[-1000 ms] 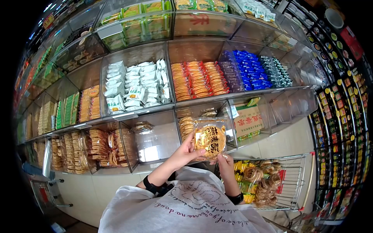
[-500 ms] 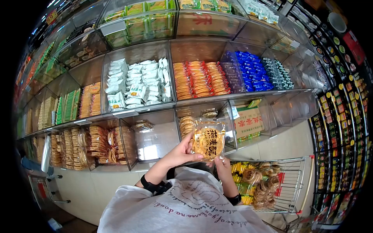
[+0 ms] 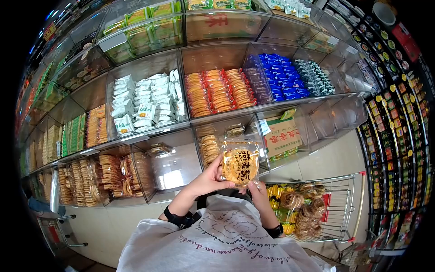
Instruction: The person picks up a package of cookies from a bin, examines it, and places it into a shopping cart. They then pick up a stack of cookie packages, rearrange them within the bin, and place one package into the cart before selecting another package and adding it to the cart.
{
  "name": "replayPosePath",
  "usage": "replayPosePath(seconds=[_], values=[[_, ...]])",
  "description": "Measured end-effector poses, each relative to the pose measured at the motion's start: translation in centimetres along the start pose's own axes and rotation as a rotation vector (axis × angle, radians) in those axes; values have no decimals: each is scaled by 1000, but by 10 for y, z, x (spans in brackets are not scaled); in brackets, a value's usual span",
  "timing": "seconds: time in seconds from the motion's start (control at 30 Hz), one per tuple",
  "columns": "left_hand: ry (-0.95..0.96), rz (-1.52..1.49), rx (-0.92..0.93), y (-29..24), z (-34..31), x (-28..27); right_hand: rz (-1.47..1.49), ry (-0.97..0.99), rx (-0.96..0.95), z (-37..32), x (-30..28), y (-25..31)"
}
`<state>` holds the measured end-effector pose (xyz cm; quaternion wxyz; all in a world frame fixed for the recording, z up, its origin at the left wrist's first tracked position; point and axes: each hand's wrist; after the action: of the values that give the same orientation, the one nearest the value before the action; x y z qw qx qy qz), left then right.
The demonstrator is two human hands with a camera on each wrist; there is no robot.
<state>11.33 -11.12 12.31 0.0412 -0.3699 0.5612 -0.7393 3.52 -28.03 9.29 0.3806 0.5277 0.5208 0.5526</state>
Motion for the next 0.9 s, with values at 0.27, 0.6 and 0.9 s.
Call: replayPosePath(seconds=[0.27, 0.6, 0.9], values=[[-19, 40, -34, 8, 9, 1, -20, 9, 35, 4, -14, 3], [-76, 57, 18, 8, 13, 8, 4, 3, 54, 9, -19, 0], [-88, 78, 10, 10, 16, 12, 6, 13, 55, 7, -26, 0]])
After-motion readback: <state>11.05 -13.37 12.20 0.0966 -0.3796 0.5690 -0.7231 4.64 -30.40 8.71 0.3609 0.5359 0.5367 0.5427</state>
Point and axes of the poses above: each hand's wrist, its own z-axis towards the middle knuckle, its own x-axis out of the palm, y = z × x, and after that the axes turned 9 degrees about y, right-handed
